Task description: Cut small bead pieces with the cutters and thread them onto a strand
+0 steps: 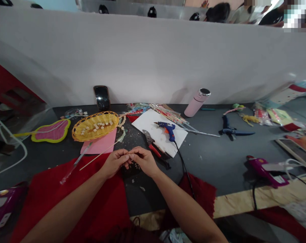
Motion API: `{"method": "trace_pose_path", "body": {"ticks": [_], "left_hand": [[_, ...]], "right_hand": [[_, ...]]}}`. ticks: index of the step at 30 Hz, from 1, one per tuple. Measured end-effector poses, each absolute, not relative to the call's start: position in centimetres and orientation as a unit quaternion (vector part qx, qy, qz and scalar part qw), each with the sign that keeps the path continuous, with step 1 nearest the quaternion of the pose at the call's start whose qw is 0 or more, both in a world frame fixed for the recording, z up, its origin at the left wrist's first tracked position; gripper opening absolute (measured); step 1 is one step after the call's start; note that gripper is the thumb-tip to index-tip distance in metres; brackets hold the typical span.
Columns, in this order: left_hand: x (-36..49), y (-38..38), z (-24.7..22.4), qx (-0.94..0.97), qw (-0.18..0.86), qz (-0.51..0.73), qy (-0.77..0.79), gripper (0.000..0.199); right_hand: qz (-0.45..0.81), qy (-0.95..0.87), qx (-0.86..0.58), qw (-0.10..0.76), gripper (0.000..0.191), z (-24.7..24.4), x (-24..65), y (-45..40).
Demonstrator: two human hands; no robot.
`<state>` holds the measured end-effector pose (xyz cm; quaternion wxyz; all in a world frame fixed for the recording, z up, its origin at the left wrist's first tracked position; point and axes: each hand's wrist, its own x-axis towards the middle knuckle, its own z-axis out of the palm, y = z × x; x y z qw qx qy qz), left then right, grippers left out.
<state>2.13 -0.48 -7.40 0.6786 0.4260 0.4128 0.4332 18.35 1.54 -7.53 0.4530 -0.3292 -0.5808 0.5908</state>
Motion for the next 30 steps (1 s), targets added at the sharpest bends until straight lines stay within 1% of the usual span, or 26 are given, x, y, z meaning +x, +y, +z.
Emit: {"method": "trace_pose_path", "body": {"ticks": [12, 15, 21, 26, 30], "left_hand": [[1.73, -0.32, -6.84, 0.463, 0.644, 0.436, 0.425, 0.022], [1.66, -0.22, -6.78, 0.457, 0.654, 0.423, 0.429, 0.022], [1.46, -0.08, -6.64, 0.426, 0.699, 0.4, 0.413, 0.025], [1.42, 0.04, -6.62, 0.399, 0.717, 0.391, 0.417, 0.027], [1.49, 0.03, -6.71, 0.382, 0.724, 0.4, 0.413, 0.025]], "right_hand": [[0.497, -0.664, -0.332, 0.449, 0.012, -7.51, 18.91, 2.19], [0.475, -0.683, -0.327, 0.449, 0.012, -7.37, 18.93, 2.17], [0.481, -0.697, -0.338, 0.41, 0.021, -6.91, 19.08, 1.97], [0.487, -0.7, -0.341, 0.395, 0.021, -6.81, 19.23, 1.95], [0.468, -0.713, -0.32, 0.412, 0.017, -6.85, 19.26, 2.04]]}}
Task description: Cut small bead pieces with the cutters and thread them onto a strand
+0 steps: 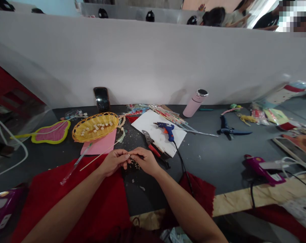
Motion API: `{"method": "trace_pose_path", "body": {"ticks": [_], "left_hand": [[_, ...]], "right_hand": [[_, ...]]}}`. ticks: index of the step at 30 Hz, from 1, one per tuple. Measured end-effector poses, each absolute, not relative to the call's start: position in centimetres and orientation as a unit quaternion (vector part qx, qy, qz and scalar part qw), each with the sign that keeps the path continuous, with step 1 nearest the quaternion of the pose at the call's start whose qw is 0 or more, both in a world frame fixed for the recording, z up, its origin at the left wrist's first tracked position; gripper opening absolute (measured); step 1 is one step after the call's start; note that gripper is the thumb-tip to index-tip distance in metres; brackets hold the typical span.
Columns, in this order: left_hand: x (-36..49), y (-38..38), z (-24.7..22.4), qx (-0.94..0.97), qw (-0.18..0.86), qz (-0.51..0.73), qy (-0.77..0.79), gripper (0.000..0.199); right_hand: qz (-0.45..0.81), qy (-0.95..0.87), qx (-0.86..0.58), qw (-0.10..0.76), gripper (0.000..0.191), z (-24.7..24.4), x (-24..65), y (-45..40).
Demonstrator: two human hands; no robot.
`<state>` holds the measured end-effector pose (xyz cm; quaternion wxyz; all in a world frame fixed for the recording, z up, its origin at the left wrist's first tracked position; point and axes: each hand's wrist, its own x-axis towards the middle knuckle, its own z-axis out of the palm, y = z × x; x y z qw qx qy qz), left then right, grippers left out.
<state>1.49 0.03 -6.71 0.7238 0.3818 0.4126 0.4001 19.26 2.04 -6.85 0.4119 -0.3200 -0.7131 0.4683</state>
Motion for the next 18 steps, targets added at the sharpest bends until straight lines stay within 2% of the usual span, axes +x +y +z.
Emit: {"method": "trace_pose_path", "body": {"ticks": [12, 18], "left_hand": [[1.61, -0.01, -6.38, 0.373, 0.708, 0.421, 0.427, 0.023], [1.64, -0.05, -6.37, 0.426, 0.682, 0.391, 0.448, 0.026]], "right_hand": [[0.37, -0.775, -0.293, 0.42, 0.028, -7.05, 19.11, 1.64], [0.401, -0.756, -0.305, 0.417, 0.018, -6.5, 19.21, 1.81]]}}
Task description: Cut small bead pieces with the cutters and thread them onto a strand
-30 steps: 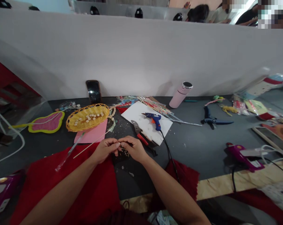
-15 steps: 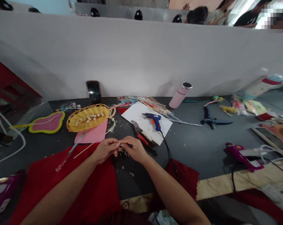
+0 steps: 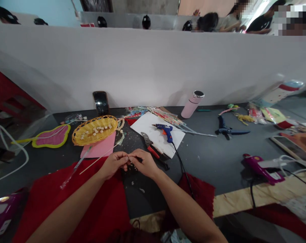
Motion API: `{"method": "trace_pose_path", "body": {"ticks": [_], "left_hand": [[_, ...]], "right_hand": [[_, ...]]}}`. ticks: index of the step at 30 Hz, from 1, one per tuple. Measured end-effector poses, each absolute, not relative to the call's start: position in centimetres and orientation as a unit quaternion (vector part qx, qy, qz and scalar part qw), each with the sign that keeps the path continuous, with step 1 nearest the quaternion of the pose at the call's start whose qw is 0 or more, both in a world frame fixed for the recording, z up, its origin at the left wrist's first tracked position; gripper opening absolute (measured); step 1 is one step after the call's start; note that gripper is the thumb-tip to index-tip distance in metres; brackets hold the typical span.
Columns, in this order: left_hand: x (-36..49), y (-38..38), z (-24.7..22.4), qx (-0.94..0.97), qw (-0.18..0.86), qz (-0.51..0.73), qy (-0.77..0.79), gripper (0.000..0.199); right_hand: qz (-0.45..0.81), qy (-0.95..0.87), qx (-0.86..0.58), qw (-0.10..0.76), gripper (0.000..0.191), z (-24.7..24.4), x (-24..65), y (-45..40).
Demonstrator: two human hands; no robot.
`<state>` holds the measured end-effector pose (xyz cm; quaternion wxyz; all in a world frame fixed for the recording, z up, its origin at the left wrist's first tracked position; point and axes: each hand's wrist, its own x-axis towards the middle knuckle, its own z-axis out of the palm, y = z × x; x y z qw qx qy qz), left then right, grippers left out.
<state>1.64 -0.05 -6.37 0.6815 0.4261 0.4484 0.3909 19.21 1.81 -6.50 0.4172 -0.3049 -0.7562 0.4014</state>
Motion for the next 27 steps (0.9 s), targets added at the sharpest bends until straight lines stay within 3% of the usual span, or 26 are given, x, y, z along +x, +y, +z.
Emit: {"method": "trace_pose_path", "body": {"ticks": [12, 17, 27], "left_hand": [[1.6, -0.1, -6.2, 0.587, 0.524, 0.349, 0.508, 0.024], [1.7, -0.2, -6.8, 0.602, 0.505, 0.351, 0.509, 0.021], [2.5, -0.4, -7.7, 0.567, 0.462, 0.437, 0.524, 0.026]], "right_hand": [[0.389, -0.756, -0.383, 0.361, 0.014, -6.6, 19.3, 2.1], [0.38, -0.748, -0.402, 0.368, 0.015, -6.8, 19.0, 2.1], [0.551, -0.581, -0.438, 0.409, 0.025, -7.0, 18.2, 2.2]]}}
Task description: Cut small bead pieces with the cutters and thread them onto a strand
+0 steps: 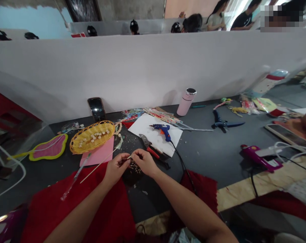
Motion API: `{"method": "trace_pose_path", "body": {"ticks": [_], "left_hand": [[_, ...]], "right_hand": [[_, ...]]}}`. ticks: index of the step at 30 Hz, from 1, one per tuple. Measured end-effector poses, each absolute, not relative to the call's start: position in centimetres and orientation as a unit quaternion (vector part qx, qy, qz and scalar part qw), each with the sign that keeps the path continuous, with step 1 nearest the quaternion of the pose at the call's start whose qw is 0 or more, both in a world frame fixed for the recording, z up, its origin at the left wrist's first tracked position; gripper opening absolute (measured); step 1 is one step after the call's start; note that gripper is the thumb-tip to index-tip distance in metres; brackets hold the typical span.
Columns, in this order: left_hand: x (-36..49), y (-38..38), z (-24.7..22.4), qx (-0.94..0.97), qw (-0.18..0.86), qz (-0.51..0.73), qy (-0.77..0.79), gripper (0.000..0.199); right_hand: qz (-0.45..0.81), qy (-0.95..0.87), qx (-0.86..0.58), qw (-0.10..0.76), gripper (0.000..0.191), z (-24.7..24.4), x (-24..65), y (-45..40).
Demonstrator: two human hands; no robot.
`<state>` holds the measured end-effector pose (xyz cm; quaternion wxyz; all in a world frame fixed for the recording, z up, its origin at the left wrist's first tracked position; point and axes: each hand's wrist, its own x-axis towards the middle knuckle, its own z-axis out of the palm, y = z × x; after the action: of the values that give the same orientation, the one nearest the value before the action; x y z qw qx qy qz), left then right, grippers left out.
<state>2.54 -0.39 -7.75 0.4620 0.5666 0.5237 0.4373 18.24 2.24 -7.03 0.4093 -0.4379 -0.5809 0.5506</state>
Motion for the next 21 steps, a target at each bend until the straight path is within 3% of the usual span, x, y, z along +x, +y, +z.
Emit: {"method": "trace_pose_path", "body": {"ticks": [14, 21], "left_hand": [[2.85, -0.54, -7.25, 0.585, 0.423, 0.43, 0.542, 0.02], [2.51, -0.02, -6.89, 0.525, 0.522, 0.415, 0.528, 0.021]], "right_hand": [[0.494, -0.623, -0.449, 0.408, 0.019, -7.41, 17.93, 1.68], [0.452, -0.672, -0.425, 0.404, 0.016, -7.22, 18.28, 1.66]]}}
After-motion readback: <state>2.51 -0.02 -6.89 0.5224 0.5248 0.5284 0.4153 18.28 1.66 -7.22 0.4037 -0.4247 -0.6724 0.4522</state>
